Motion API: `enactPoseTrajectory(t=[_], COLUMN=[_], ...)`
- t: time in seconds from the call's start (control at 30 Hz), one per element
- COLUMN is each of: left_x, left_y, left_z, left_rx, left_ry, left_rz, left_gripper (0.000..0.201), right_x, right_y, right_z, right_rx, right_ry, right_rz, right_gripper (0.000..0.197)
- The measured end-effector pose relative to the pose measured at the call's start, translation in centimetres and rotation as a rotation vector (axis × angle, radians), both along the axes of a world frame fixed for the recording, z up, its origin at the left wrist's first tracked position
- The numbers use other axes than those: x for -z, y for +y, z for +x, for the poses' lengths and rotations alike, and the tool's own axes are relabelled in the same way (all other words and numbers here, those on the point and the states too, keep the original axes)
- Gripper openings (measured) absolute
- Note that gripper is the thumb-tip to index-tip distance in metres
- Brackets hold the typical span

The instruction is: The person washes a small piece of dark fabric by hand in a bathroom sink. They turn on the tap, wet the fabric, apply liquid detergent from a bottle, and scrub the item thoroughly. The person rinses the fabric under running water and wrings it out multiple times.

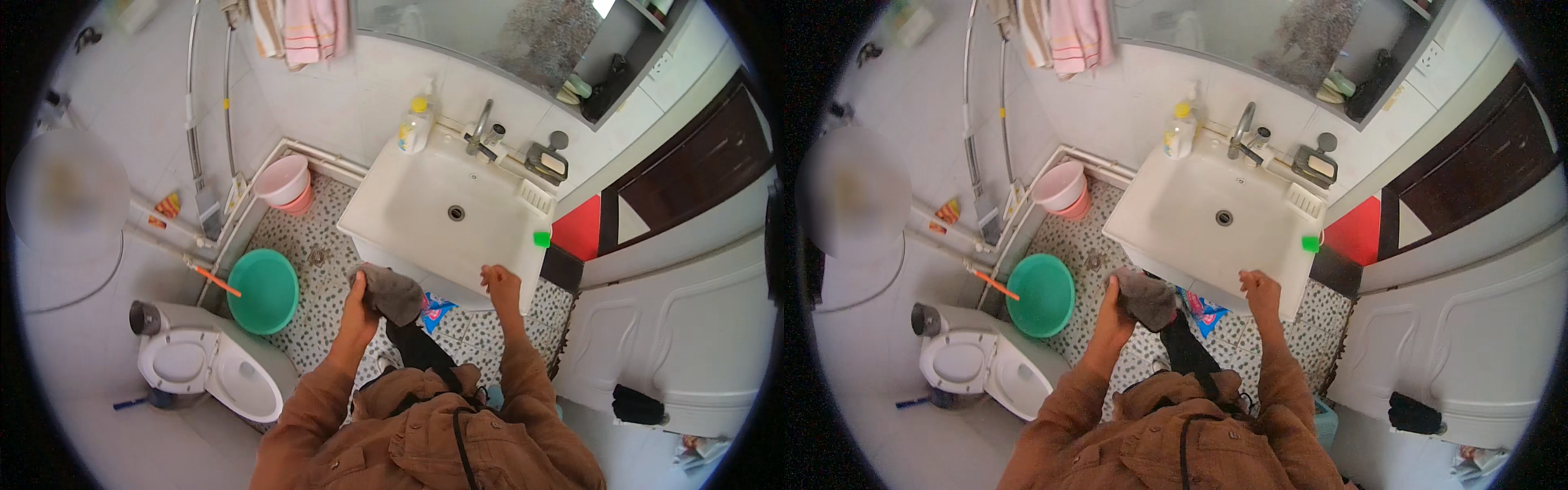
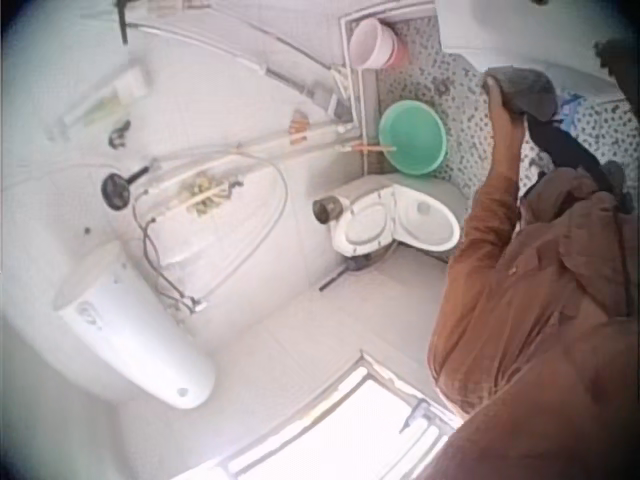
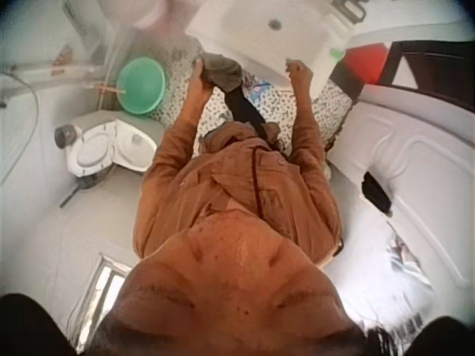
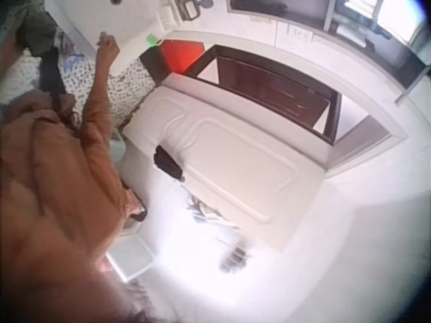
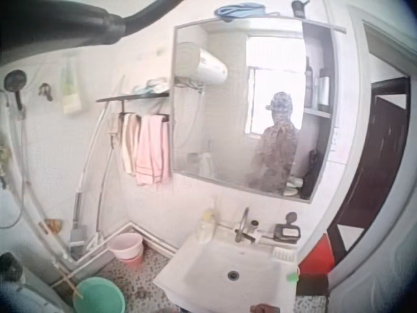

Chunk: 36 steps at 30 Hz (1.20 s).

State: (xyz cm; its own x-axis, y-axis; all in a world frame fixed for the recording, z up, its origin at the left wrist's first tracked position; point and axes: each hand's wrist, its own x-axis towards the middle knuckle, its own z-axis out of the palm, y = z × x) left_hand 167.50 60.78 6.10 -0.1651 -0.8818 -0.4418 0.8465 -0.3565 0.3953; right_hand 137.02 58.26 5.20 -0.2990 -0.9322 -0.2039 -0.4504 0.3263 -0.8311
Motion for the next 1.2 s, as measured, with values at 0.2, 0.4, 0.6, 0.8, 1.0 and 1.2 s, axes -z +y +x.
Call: enactPoseTrajectory(t=[0.2,0.4,0.6,0.8,1.0,1.2], left_x=[0.2,1.8,3.0,6.9,6.5,5.6], left_y=[-11.5,-20.2,-25.5,-29.2,-31.0,-32.7], left_z=[-4.1,-6.8,-10.7,-14.2,-16.4,-16.6], left_rx=[0.138,0.292,0.39,0.486,0.528,0.609], left_ry=[-0.121,-0.244,-0.066,-0.052,-0.141,-0.012], left_rz=[0.028,-0.012,0.258,0.337,0.279,0.294], left_gripper=[0.041,0.036,0.038,0.042,0.046,0.047], right_x=[0.8,-0.3,-3.4,-3.3,-2.5,-0.8], right_y=[-13.6,-29.0,-32.5,-33.1,-33.7,-31.7], right_z=[-2.8,-4.4,-3.8,-4.7,-3.0,-4.9], right_rx=[0.022,0.245,0.244,0.199,0.17,0.165], right_ry=[0.056,0.027,0.299,0.287,0.478,0.515], right_rz=[-0.472,-0.332,-0.104,-0.062,0.051,-0.125], right_gripper=[0.029,0.049,0.05,0.044,0.033,0.035])
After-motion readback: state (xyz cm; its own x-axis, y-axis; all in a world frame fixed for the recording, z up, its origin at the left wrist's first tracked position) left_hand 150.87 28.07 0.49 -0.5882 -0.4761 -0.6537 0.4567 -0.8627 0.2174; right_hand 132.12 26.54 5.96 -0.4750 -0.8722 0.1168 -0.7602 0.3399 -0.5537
